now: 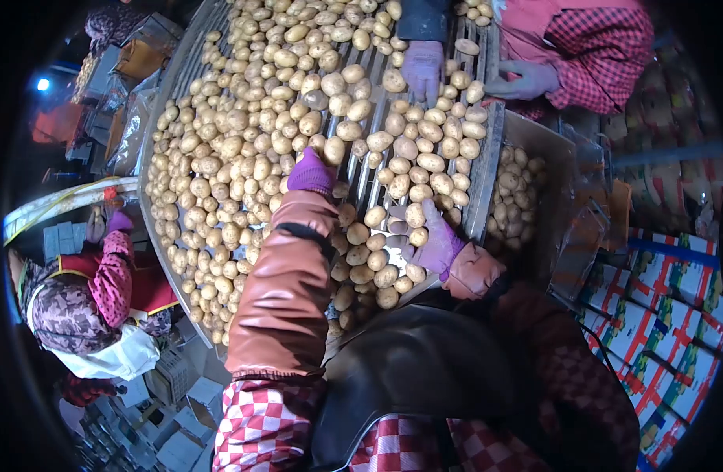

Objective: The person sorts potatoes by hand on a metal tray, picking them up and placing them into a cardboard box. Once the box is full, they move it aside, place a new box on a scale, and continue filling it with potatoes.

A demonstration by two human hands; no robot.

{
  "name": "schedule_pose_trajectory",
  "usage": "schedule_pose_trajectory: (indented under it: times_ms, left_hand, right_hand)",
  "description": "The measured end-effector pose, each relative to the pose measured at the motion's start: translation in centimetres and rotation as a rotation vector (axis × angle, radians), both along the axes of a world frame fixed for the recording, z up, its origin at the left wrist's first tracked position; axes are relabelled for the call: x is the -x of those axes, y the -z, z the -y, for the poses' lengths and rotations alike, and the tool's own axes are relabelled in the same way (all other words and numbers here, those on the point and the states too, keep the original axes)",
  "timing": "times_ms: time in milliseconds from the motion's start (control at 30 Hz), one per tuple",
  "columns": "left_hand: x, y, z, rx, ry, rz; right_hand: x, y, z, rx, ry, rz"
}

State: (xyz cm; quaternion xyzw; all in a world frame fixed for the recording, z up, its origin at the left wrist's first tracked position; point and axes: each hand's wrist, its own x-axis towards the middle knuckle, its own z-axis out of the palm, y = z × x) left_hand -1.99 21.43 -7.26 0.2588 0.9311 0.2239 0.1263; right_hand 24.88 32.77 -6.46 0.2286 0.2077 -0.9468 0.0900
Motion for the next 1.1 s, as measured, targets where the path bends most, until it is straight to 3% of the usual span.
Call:
schedule_pose_trajectory:
  times_ms: [100, 200, 267, 333, 400, 467, 600, 733, 867, 900, 933, 1000, 1067, 1100]
  left_hand:
    - [-3.4, -3.0, 2.5, -0.095, -0.287, -0.027]
    - [-7.7, -3.0, 4.2, -0.533, 0.055, 0.368]
    - [-8.4, -5.7, 2.5, -0.449, 0.121, 0.445]
    - [-6.6, -6.0, -0.9, -0.244, 0.144, 0.113]
    - [-5.4, -3.4, -4.1, -0.143, 0.239, -0.096]
    - [-4.7, -0.4, -6.7, 0.037, 0.124, -0.114]
    - [-4.6, 2.9, -8.2, -0.073, 0.108, -0.273]
    - [-3.9, 1.8, -4.8, -0.237, 0.309, -0.131]
    - [-4.1, -0.5, -3.3, -0.343, 0.055, 0.335]
    - [-5.4, -1.3, -2.3, -0.569, 0.136, 0.281]
    - [-8.1, -4.4, -1.4, -0.741, 0.111, 0.629]
    - [-11.5, -4.2, 0.6, -0.928, 0.370, 0.738]
    - [-13.7, -3.8, 2.4, -0.811, 0.550, 0.557]
    - [-14.6, -4.0, 3.3, -0.691, 0.572, 0.573]
  right_hand:
    - [1.7, -1.0, 0.1, 0.070, 0.043, 0.018]
    - [2.7, -1.5, 0.0, 0.093, 0.094, 0.021]
    - [3.1, 1.4, -0.8, 0.153, 0.103, -0.059]
    - [3.3, -1.7, -0.6, 0.189, 0.185, 0.024]
    - [3.0, -0.4, -1.5, 0.206, 0.192, 0.033]
    - [2.7, 0.1, -2.2, 0.249, 0.224, 0.018]
    - [1.7, 0.9, -2.6, 0.321, 0.247, -0.122]
    - [1.5, -1.5, -2.1, 0.236, 0.260, -0.059]
    - [0.0, -1.4, -1.4, 0.180, 0.252, -0.136]
    - [-0.4, -1.4, -1.3, 0.199, 0.269, -0.103]
    - [-0.7, -0.9, -1.1, 0.180, 0.261, -0.096]
    - [-1.2, 0.8, -0.8, 0.144, 0.235, -0.081]
    - [-1.3, 1.6, 0.5, 0.284, 0.268, 0.035]
    - [-1.6, 1.8, 0.8, 0.212, 0.216, 0.010]
